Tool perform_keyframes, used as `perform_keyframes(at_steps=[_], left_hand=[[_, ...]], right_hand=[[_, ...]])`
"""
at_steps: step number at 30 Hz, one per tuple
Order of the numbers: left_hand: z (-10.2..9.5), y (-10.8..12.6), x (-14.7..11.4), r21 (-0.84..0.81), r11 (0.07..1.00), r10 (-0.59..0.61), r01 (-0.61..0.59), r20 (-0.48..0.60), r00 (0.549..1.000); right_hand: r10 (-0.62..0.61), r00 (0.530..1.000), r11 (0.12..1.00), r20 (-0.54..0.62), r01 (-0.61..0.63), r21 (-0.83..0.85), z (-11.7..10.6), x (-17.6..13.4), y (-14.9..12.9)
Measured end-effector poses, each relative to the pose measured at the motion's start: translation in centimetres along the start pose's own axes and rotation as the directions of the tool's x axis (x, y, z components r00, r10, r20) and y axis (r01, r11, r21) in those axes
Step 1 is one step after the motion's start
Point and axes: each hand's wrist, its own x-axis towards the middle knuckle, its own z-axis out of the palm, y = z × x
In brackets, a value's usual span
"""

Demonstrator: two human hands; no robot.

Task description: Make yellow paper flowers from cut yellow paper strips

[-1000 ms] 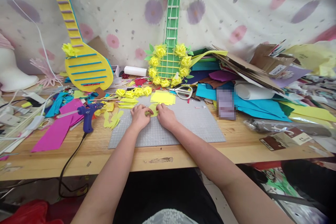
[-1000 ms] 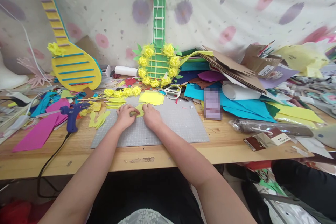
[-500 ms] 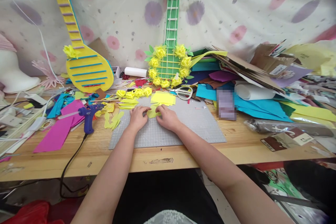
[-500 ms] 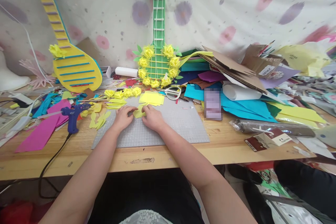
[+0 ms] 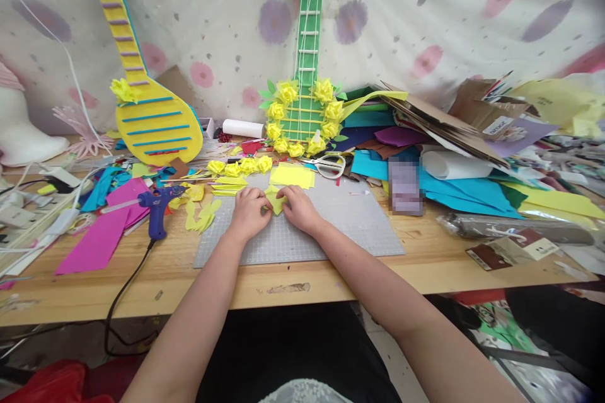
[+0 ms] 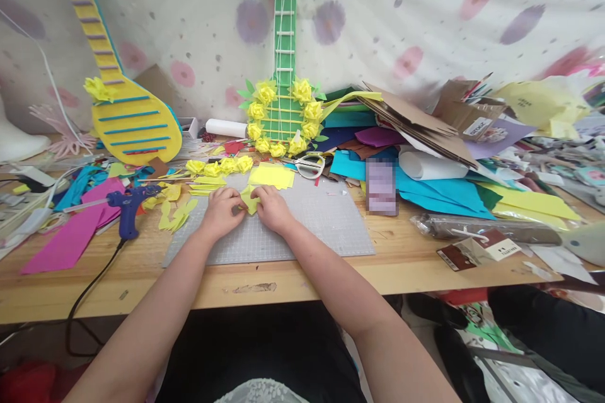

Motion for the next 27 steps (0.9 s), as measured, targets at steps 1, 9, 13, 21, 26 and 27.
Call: perform_keyframes(at_steps=[1,9,13,21,26,27], left_hand=[[0.3,0.4,0.0,0.023,1.0,-0.012,0.013,-0.013,1.0],[1.4,1.4,0.2,-0.051,0.997,-0.052,0.051,-0.015,0.999],[1.5,0.8,0.3,-0.152,0.976,-0.162,0.157,-0.016,0.987],[1.6,0.9,0.5,-0.199,0.953,-0.234,0.226,-0.016,0.972],[1.7,1.2,0.9,-0.26,0.915,-0.318,0.309,0.006,0.948],[1.7,1.2,1.0,-0.277,0.906,-0.33,0.32,0.011,0.944]], right_hand=[[0.003,1.0,1.0,-0.001,-0.003,0.003,0.0,0.0,0.0],[0.08,0.997,0.995,0.02,-0.081,0.062,0.2,0.0,0.4],[0.094,0.995,0.988,0.033,-0.097,0.117,0.2,0.0,0.7],[0.187,0.982,0.972,-0.022,-0.182,0.149,1.0,0.3,0.5],[0.184,0.982,0.971,-0.03,-0.177,0.16,1.2,0.4,0.6],[0.174,0.984,0.971,-0.025,-0.167,0.168,1.2,0.4,0.6]])
